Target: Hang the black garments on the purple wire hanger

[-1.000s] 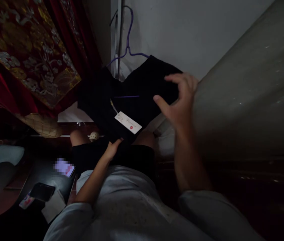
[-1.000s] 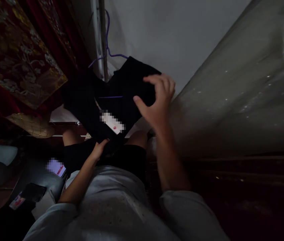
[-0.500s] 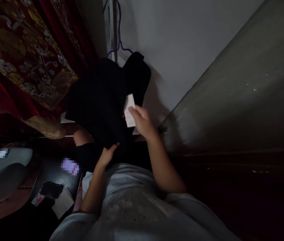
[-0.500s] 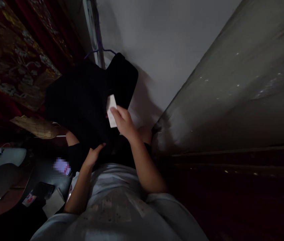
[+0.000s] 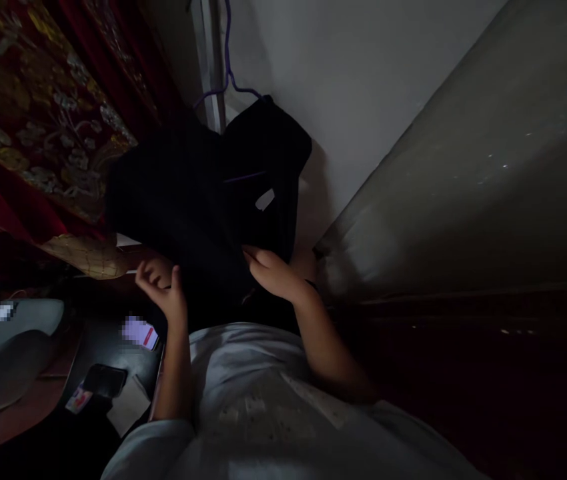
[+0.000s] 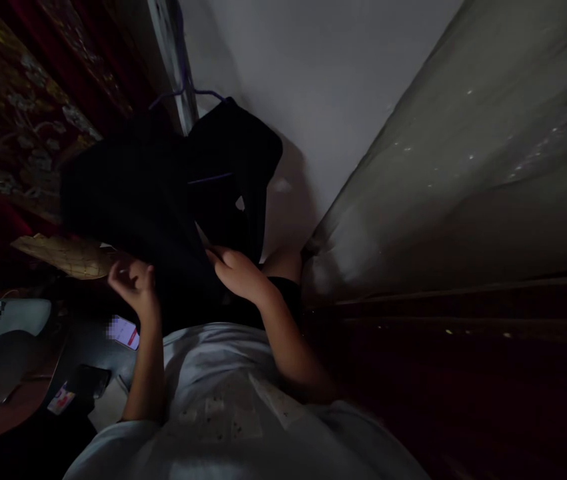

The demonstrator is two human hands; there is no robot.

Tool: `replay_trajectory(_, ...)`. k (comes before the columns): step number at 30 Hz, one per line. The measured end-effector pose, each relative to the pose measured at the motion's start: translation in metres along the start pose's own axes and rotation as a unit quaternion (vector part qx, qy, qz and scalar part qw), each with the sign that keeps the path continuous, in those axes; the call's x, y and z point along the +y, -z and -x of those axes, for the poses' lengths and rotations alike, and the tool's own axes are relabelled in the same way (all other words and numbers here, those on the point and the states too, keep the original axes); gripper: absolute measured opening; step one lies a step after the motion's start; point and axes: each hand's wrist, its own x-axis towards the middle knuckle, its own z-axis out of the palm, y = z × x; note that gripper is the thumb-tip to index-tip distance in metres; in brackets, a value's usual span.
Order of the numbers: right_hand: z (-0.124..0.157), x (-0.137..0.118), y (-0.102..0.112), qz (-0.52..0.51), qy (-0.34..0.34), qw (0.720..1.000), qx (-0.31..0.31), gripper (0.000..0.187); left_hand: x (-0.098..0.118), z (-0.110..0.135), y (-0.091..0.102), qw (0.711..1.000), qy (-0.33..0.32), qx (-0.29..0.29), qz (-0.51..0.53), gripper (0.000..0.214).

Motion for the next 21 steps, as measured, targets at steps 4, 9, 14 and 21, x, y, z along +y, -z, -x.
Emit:
replay_trajectory(4, 0.004, -0.013, -0.006, -0.020, 0.013, 0.999, 0.032, 0.033, 0.007, 0.049, -0.024, 0.991, -0.133, -0.013, 0.000, 0.055)
replay_trajectory(9, 0.008, -0.011, -0.025, -0.012, 0.027, 0.999, 0.025, 0.035, -0.006, 0.096, -0.062, 0.961, -0.025, -0.267, 0.074, 0.065)
replay_trajectory(14, 0.008, -0.008, -0.021, -0.069, 0.099, 0.991, 0.051, 0.042, -0.005, 0.071, -0.072, 0.954, -0.036, -0.294, 0.043, 0.020)
replay_trajectory(21, 0.004, -0.001, -0.019, -0.165, 0.072, 0.979, 0.093, 0.044, 0.004, 0.064, -0.086, 0.936, -0.045, -0.348, 0.022, 0.015)
